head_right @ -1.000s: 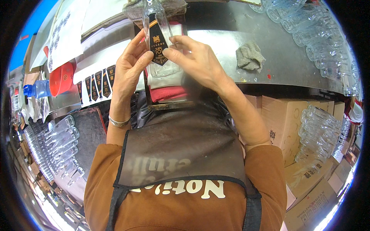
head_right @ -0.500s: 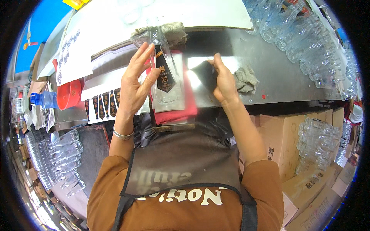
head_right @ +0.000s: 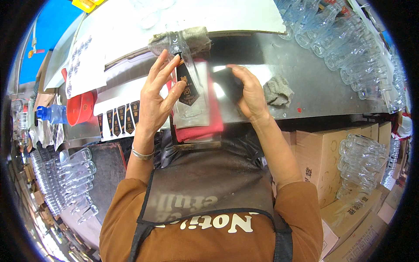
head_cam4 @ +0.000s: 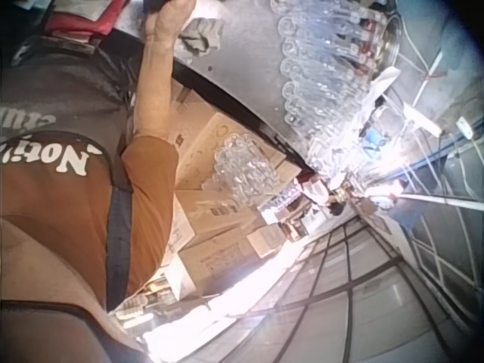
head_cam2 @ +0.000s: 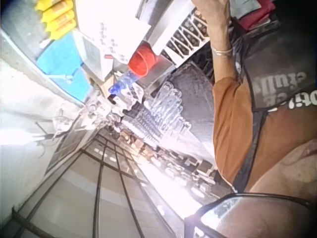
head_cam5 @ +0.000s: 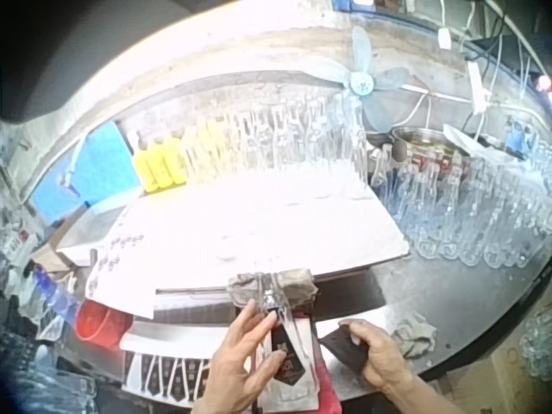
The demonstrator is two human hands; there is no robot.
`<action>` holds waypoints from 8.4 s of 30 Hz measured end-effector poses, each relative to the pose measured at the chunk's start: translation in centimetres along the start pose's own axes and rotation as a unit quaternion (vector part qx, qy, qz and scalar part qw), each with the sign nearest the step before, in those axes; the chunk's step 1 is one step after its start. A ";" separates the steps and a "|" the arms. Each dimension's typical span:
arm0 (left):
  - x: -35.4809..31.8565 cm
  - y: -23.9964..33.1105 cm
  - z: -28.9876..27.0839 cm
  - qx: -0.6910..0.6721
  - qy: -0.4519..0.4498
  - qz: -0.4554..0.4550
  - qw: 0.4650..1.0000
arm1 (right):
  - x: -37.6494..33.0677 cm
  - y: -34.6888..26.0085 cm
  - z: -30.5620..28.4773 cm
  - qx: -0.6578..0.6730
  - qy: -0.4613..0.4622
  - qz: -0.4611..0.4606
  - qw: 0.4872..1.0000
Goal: The person repeatedly picks small dark labels from a sheet and applies them to clear plastic bottles using a black squeegee-like tool. The person smooths each label onto the bottle surface and places the labeled bottle aside. The process repeats for multiple bottles.
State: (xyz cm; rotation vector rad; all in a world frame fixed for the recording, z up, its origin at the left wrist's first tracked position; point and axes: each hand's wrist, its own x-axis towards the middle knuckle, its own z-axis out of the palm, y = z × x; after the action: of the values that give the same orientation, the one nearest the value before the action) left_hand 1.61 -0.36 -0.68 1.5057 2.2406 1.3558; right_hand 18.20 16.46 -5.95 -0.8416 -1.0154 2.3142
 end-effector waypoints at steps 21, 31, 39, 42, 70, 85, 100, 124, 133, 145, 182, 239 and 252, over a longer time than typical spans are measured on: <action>0.0 0.5 0.1 0.014 -0.001 -0.004 1.000 | 6.8 -7.5 9.2 -0.468 -0.194 -0.352 0.787; 1.2 0.4 -0.7 -0.010 0.019 0.002 1.000 | 5.5 -8.0 7.8 -0.287 -0.130 -0.263 0.912; 2.4 0.5 -0.6 0.101 -0.019 0.033 0.994 | 3.0 -5.8 3.4 -0.159 -0.093 -0.135 0.974; 2.3 0.3 -0.3 0.109 -0.016 0.034 0.993 | 2.7 -5.4 2.7 -0.139 -0.088 -0.122 0.979; -5.1 -0.4 -1.1 -0.038 -0.088 -0.023 0.995 | -4.9 -4.3 7.9 -0.531 -0.366 -0.410 0.645; -4.0 0.4 -1.0 -0.257 0.033 -0.161 0.952 | -1.5 -5.1 2.8 -0.255 -0.156 -0.082 0.951; -1.9 -0.1 1.7 -0.001 0.071 -0.088 0.994 | -8.4 -0.7 4.3 -0.377 -0.183 -0.089 0.904; 5.7 -3.2 1.2 0.074 0.167 -0.003 0.983 | -2.7 -0.5 4.7 -0.399 -0.122 -0.102 0.903; -2.5 1.8 1.7 -0.151 0.059 -0.133 0.978 | -3.0 -1.3 5.0 -0.438 -0.123 -0.094 0.886; -2.6 0.2 1.7 -0.305 0.015 -0.177 0.935 | -3.1 -0.3 5.1 -0.411 -0.122 -0.142 0.892; 1.1 0.3 0.6 0.051 0.020 0.012 0.998 | -2.1 -1.4 4.7 -0.405 -0.154 -0.079 0.898; 2.8 -2.7 4.1 -0.230 0.035 -0.223 0.947 | 6.5 -5.1 8.6 -0.579 -0.179 -0.116 0.787; 2.8 -2.5 4.4 -0.315 0.043 -0.251 0.914 | 2.3 -5.4 6.3 -0.534 -0.166 -0.069 0.826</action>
State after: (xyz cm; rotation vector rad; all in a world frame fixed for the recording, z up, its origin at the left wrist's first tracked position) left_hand 0.86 4.29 -4.12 0.6132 1.7665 1.7297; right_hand 13.15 18.19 0.82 -0.6616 -2.5227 1.6479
